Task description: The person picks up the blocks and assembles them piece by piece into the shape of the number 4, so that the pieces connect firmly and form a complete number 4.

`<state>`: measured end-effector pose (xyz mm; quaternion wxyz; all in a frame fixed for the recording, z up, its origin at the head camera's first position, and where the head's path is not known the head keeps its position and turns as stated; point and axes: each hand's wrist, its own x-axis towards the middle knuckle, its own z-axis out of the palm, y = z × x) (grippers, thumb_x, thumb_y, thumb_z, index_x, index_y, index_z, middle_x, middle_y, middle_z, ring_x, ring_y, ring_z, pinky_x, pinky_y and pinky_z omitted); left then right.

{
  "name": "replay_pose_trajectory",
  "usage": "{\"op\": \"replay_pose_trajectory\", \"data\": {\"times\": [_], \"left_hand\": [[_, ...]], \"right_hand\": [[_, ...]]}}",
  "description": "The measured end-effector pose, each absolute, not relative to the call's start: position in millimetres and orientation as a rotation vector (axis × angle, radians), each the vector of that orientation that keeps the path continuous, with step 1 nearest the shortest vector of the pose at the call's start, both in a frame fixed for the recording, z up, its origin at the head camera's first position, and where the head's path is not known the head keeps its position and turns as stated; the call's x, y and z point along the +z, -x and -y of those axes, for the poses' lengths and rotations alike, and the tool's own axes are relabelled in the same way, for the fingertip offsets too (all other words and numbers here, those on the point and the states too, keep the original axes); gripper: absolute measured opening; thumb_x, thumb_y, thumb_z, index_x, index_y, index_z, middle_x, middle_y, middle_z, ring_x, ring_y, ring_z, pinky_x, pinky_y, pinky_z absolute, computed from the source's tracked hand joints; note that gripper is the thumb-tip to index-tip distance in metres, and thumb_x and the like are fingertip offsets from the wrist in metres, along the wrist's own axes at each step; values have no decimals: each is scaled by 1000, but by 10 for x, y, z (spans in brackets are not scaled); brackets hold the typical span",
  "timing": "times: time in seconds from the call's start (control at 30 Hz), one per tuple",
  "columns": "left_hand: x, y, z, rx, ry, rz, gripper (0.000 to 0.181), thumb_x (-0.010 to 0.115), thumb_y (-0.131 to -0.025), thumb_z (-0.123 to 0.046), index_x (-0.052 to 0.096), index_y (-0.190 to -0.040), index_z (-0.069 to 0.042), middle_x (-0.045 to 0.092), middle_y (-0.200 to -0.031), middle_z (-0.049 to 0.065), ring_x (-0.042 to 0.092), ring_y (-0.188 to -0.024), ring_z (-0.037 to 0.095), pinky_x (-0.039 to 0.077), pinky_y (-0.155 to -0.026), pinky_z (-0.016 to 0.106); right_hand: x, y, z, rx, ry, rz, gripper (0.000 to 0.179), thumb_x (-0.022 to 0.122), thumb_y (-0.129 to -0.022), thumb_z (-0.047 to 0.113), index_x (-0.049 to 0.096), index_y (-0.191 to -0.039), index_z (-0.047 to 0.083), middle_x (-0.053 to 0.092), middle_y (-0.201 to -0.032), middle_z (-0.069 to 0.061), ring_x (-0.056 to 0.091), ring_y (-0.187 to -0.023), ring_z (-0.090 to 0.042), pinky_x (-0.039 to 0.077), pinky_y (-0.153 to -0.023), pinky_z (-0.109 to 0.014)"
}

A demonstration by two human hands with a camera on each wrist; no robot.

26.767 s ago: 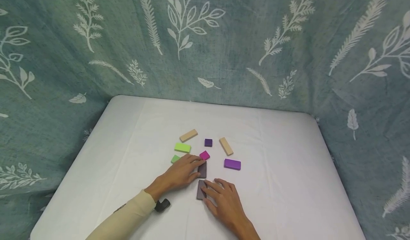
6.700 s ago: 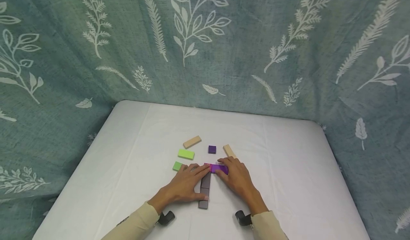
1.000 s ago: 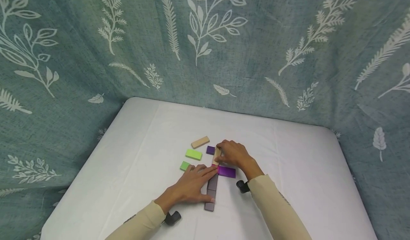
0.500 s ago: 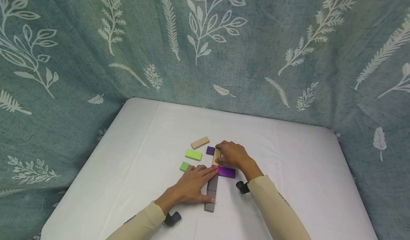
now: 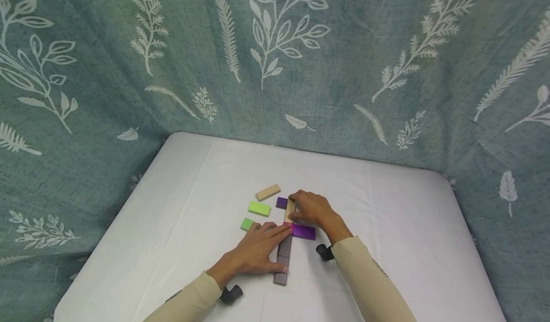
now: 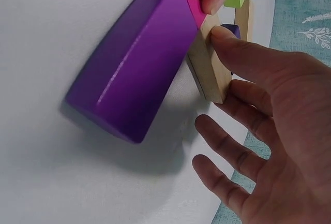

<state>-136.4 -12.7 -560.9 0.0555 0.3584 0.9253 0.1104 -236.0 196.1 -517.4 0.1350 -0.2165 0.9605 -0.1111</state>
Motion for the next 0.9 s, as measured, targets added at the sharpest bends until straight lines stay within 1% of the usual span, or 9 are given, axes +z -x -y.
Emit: {"op": "replay_pose_trajectory", "data": {"times": [0.13, 0.33, 0.5, 0.63, 0.77, 0.9], "left_hand": [[-5614, 1364, 121, 338, -1085, -2808, 99, 58, -83, -79, 28, -162, -25, 28, -164, -11, 34, -144, 19, 30, -110, 49], [-5616, 1356, 119, 331, -1092, -2822, 99, 57, -83, -80, 30, -161, -26, 30, -164, -11, 35, -143, 19, 31, -108, 49], [-5612, 1355, 114, 347, -1092, -2821, 97, 57, -84, -78, 31, -161, -25, 30, -163, -10, 35, -142, 20, 31, -109, 50], [-5615, 1353, 112, 356, -1093, -2818, 96, 58, -85, -77, 31, -161, -24, 30, -164, -10, 36, -142, 20, 32, -108, 49], [-5627, 1354, 111, 353, -1098, -2827, 96, 59, -84, -77, 31, -161, -24, 30, -164, -9, 36, -141, 20, 32, -108, 49], [-5631, 1349, 104, 356, -1096, -2827, 97, 59, -84, -77, 31, -161, -25, 30, -164, -9, 36, -141, 20, 33, -107, 49]], "right_hand": [[-5170, 2344, -1966, -332, 625, -2789, 62, 81, -86, 40, 63, -137, 9, 63, -134, -8, 62, -118, -30, 51, -94, -52], [-5173, 2280, -1977, -381, 611, -2789, 63, 79, -88, 38, 60, -141, 10, 61, -138, -9, 60, -122, -33, 50, -94, -55], [-5189, 2243, -1992, -403, 610, -2798, 66, 78, -89, 37, 56, -144, 9, 59, -141, -12, 58, -125, -35, 49, -96, -56], [-5204, 2206, -2017, -449, 588, -2792, 67, 77, -90, 37, 53, -146, 9, 56, -145, -13, 54, -130, -36, 46, -99, -58], [-5225, 2149, -2052, -514, 560, -2802, 68, 75, -92, 39, 51, -148, 9, 53, -148, -13, 50, -134, -37, 43, -103, -60], [-5280, 2094, -2082, -566, 555, -2825, 69, 73, -93, 42, 50, -149, 10, 52, -149, -13, 49, -135, -36, 42, -103, -60]]}}
